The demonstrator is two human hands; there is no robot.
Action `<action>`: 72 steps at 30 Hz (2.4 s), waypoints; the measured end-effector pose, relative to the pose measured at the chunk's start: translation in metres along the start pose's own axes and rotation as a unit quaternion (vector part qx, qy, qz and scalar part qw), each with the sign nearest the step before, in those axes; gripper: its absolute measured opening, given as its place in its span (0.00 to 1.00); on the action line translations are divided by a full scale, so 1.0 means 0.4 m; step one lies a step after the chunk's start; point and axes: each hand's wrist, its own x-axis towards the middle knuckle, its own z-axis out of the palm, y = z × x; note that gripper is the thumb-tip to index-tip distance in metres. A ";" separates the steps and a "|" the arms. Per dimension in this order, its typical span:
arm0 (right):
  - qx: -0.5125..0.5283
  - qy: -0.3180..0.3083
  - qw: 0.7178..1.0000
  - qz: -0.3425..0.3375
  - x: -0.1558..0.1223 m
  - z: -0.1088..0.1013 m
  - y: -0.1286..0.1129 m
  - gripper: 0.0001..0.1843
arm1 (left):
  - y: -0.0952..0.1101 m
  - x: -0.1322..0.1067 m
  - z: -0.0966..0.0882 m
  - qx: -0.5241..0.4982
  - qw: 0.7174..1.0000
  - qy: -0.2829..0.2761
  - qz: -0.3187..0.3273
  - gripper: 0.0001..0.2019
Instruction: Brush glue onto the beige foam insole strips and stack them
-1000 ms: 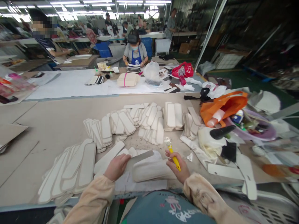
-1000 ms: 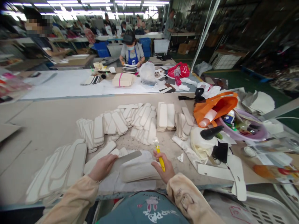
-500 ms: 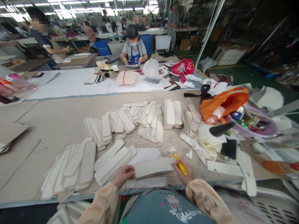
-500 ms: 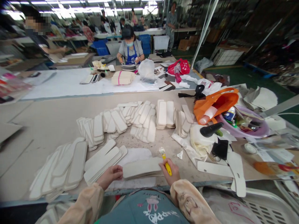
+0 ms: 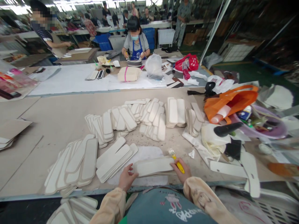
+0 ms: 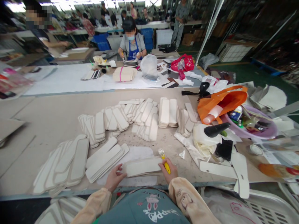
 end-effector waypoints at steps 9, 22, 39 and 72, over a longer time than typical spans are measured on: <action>0.035 -0.002 0.999 0.023 -0.012 0.019 0.017 0.23 | 0.016 0.001 0.019 0.086 0.996 -0.020 0.015 0.29; 0.025 -0.012 1.000 0.007 -0.011 0.024 0.042 0.13 | 0.026 0.003 0.014 0.115 0.993 -0.028 0.015 0.12; -0.079 -0.015 0.993 -0.081 0.000 0.041 0.079 0.15 | 0.042 0.009 0.013 0.146 0.989 -0.024 0.002 0.08; -0.253 -0.053 0.945 -0.198 0.055 0.047 0.116 0.08 | 0.014 0.032 -0.001 0.170 0.983 -0.055 0.030 0.06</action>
